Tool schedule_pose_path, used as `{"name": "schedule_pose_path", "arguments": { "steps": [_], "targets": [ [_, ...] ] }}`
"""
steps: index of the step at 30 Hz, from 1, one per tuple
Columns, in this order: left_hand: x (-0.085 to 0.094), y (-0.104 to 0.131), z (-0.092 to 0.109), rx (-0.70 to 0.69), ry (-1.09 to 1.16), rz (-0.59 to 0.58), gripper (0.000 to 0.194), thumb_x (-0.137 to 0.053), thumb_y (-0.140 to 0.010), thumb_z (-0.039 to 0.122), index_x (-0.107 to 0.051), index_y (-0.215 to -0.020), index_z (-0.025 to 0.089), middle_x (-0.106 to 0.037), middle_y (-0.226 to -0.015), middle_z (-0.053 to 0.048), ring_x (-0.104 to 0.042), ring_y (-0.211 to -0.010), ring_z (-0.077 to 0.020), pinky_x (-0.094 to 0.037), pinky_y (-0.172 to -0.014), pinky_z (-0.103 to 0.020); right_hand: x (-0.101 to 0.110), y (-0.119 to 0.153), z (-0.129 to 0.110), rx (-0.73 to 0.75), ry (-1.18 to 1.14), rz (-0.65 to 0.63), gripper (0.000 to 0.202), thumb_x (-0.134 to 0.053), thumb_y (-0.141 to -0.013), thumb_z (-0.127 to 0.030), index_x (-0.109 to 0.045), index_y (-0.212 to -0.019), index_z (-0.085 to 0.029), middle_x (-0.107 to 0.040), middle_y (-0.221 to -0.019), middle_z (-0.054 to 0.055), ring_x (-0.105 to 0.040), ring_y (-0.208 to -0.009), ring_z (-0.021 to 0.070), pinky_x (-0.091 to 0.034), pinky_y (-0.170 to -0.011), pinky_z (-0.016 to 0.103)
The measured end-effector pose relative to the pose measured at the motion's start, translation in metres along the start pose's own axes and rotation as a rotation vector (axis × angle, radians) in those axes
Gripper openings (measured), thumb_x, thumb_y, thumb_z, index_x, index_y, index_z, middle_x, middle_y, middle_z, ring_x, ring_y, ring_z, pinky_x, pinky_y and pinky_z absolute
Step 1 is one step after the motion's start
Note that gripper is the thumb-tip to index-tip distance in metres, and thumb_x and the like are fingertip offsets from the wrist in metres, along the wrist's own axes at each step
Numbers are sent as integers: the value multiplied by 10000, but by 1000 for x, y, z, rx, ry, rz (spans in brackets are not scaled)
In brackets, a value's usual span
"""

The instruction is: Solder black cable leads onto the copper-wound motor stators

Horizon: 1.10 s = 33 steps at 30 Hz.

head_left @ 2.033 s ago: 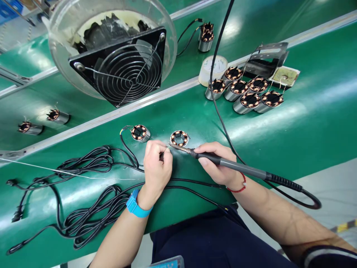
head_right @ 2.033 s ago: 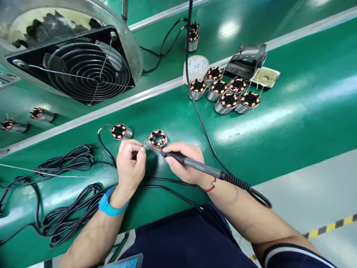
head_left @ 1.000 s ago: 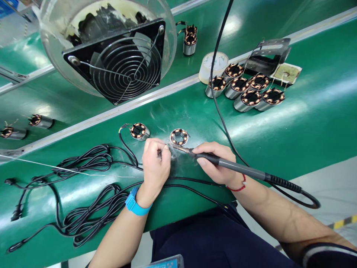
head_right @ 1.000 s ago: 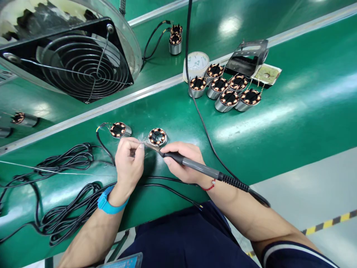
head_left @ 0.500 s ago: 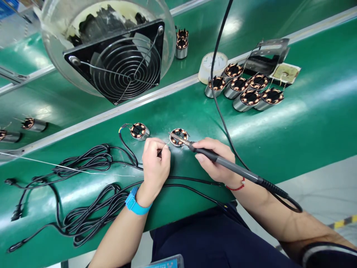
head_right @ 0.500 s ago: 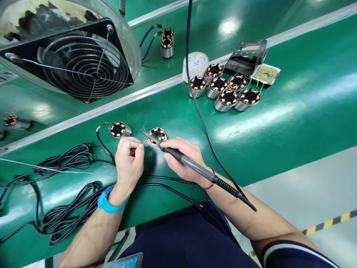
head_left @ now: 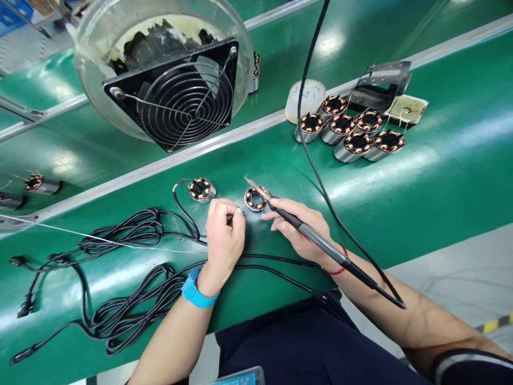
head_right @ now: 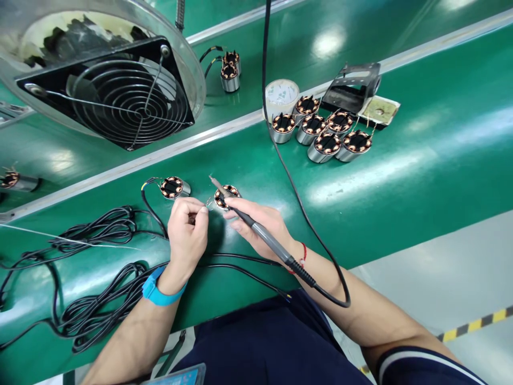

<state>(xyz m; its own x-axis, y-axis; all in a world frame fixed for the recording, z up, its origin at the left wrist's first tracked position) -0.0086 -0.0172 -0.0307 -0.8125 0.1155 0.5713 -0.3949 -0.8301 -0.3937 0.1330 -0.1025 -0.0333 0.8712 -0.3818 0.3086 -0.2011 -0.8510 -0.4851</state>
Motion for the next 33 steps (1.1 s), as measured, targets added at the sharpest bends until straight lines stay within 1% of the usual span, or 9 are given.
{"name": "schedule_pose_path", "arguments": {
  "steps": [3,6,10,14,17,20,26,30,33],
  "targets": [
    [1,0,0,-1,6,5,196,-488,-828,81,-425,-688,203,-507,-723,0,-509,-726,-133,-403,-653,-277,7,-2,-5,73,69,81,247,-511,-960,-345,-623,-1143,-224,-710,-836,29,-647,-667,146,-547,-636,292],
    [1,-1,-2,6,18,7,187,-499,-822,86,-435,-688,199,-511,-731,-2,-505,-720,-129,-401,-641,-271,14,0,-7,133,70,175,258,-506,-948,-386,-666,-1056,-216,-656,-719,29,-553,-574,150,-463,-516,290],
    [1,-2,-7,28,41,12,165,-513,-815,92,-461,-696,194,-523,-745,-4,-506,-719,-124,-401,-625,-260,18,5,-9,216,-26,243,158,-542,-889,-271,-671,-967,-224,-595,-615,-2,-449,-467,131,-373,-450,281],
    [1,-4,-14,74,77,11,142,-521,-821,126,-486,-701,192,-540,-762,-7,-514,-721,-120,-418,-634,-255,11,3,-20,313,-25,102,136,-509,-831,-179,-637,-828,-226,-537,-509,-34,-425,-401,116,-353,-430,265],
    [1,-6,-19,107,125,-2,136,-531,-821,162,-498,-692,188,-544,-758,-6,-519,-717,-116,-425,-633,-246,0,-1,-22,319,150,-20,114,-537,-828,-165,-624,-770,-212,-556,-532,-36,-463,-430,103,-380,-466,253],
    [1,-7,-22,129,165,-17,129,-533,-824,181,-517,-696,187,-549,-761,-8,-521,-711,-115,-430,-628,-241,-10,-2,-18,317,355,-94,112,-561,-865,-200,-653,-800,-196,-555,-561,-30,-483,-473,97,-389,-488,240],
    [3,-7,-22,118,186,-23,124,-515,-838,178,-542,-716,187,-573,-783,-17,-543,-748,-125,-447,-653,-250,-17,1,-5,260,449,-143,151,-557,-921,-247,-686,-956,-177,-597,-656,1,-549,-566,103,-439,-550,218],
    [5,-7,-21,98,197,-14,125,-494,-839,159,-561,-737,186,-586,-799,-19,-557,-775,-130,-458,-679,-259,-16,0,-5,213,356,-143,126,-577,-904,-224,-681,-951,-170,-623,-678,9,-566,-576,108,-454,-560,224],
    [5,-7,-23,101,181,-14,134,-477,-847,154,-571,-757,189,-597,-821,-25,-571,-798,-137,-476,-716,-273,-9,-1,-11,216,231,-99,103,-574,-882,-189,-675,-897,-176,-638,-658,5,-566,-547,111,-458,-550,238]
  ]
}}
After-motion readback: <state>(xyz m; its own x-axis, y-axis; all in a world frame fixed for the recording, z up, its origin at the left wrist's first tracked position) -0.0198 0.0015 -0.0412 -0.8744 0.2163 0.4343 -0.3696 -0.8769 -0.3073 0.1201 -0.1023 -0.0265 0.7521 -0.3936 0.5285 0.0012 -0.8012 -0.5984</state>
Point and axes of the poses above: each hand's wrist, its own y-axis away from the middle knuckle, its own x-axis out of the back of the hand, z = x × y, the point moved 5 cm from there along -y, towards the middle knuckle
